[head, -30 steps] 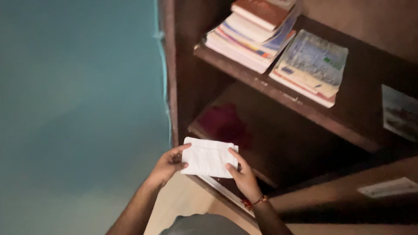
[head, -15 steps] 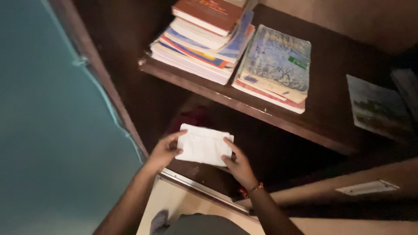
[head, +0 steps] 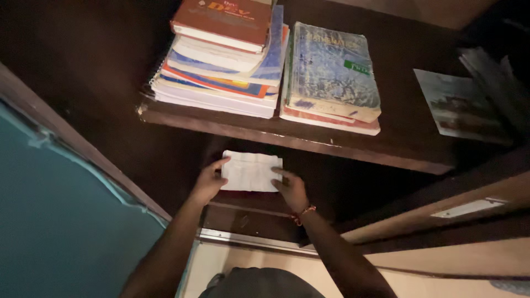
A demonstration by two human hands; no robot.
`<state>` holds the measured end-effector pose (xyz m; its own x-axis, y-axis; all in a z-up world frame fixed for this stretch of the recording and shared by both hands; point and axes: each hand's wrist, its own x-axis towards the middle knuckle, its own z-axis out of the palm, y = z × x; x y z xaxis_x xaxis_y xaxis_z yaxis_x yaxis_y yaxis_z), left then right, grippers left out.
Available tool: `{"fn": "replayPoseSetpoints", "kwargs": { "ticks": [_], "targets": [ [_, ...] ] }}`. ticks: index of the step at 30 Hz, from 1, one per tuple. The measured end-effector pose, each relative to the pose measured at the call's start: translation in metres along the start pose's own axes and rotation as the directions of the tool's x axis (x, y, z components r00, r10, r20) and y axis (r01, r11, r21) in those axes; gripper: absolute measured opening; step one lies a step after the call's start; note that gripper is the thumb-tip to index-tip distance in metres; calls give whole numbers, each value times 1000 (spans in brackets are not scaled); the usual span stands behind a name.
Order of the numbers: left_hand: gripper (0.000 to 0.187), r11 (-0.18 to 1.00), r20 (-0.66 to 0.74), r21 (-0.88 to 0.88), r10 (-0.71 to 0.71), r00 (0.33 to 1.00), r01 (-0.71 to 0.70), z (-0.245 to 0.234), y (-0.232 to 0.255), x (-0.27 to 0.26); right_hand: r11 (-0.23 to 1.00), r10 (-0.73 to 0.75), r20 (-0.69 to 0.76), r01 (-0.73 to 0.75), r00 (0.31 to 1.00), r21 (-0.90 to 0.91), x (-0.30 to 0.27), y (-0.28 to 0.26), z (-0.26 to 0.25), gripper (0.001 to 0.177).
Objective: The person folds fabric items on a bed and then places them one by one into the shelves of a wooden wardrobe.
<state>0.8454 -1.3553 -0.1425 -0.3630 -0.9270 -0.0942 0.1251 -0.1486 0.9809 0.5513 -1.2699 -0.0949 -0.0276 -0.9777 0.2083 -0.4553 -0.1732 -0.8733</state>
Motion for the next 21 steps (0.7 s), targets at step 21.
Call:
{"fn": "replayPoseSetpoints", "kwargs": {
  "ticks": [21],
  "targets": [
    [75,609,-100,793,172,980,-26,-43,-88,94,960,170,-17,-170,985,-221,65,160,110,66]
  ]
}}
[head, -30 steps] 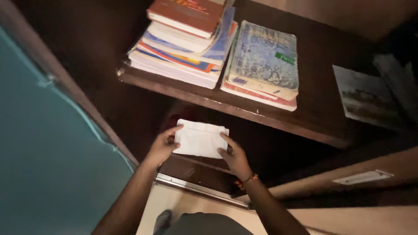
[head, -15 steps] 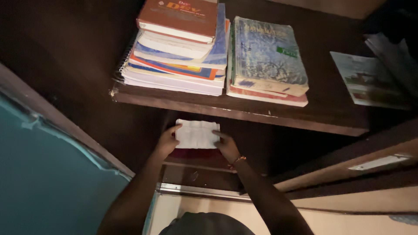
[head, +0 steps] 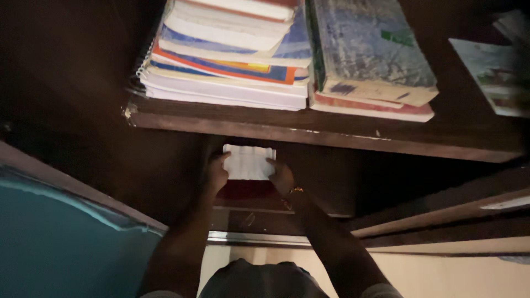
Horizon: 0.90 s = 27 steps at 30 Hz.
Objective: The person folds fabric items on a bed and then places them one by one into the shelves of a wooden wardrobe.
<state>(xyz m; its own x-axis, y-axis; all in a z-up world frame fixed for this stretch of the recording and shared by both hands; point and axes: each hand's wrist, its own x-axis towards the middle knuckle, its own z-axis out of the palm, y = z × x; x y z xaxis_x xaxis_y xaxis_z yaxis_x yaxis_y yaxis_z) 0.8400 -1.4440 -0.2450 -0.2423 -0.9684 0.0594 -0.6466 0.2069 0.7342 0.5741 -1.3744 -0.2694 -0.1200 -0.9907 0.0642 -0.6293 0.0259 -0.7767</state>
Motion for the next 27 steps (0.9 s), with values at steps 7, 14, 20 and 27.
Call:
{"fn": "replayPoseSetpoints", "kwargs": {
  "ticks": [7,14,20,27],
  "targets": [
    [72,997,-33,14,78,996,-78,20,-15,2,974,40,-35,-47,999,-222,-8,-4,16,70],
    [59,977,-43,206,65,997,-54,-12,50,-4,895,156,-63,-168,986,-413,-33,-36,-8,59],
    [55,956,-213,13,288,934,-293,-32,115,-9,919,-131,-394,-38,910,-393,-72,-50,-65,57],
    [50,921,-148,-189,317,937,-342,-40,183,-36,990,49,-550,-115,834,-87,-158,-140,-155,62]
  ]
}}
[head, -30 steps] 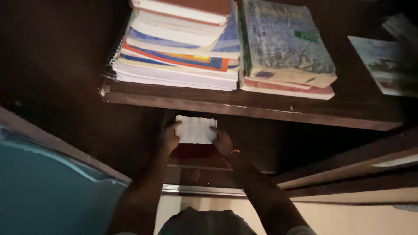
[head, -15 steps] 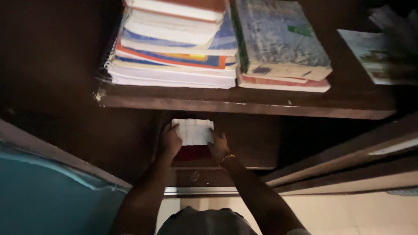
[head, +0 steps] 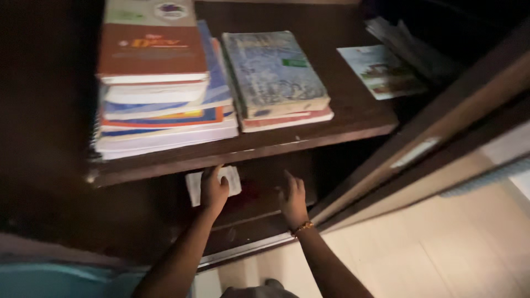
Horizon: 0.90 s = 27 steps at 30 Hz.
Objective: The person folds fabric items on a bed and then places them one by one into the shelves of a wooden wardrobe.
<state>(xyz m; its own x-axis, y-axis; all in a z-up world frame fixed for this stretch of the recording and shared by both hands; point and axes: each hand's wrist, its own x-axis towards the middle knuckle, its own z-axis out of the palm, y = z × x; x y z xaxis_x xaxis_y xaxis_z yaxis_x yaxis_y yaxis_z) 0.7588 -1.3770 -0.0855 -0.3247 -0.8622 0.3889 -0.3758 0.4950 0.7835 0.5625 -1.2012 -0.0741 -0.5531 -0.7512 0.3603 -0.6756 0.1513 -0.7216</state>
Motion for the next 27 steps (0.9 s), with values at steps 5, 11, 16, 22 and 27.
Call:
{"fn": "replayPoseSetpoints", "kwargs": {
  "ticks": [5,11,16,22,27],
  "targets": [
    [45,977,24,-173,132,991,-126,25,48,-17,990,-35,-178,9,983,-141,-25,-33,-74,58],
    [44,917,262,-394,179,948,-64,59,111,-54,962,131,-292,-193,947,-193,-76,-25,-155,49],
    [48,879,425,-477,245,871,-14,99,166,-94,927,72,-460,-230,885,-297,-133,-6,-229,44],
    [46,829,476,-557,366,800,-47,159,245,-156,809,183,-560,-447,808,-382,-218,13,-325,48],
    [44,814,546,-581,380,746,11,200,333,-208,762,167,-627,-504,761,-408,-292,33,-407,48]
  ]
}}
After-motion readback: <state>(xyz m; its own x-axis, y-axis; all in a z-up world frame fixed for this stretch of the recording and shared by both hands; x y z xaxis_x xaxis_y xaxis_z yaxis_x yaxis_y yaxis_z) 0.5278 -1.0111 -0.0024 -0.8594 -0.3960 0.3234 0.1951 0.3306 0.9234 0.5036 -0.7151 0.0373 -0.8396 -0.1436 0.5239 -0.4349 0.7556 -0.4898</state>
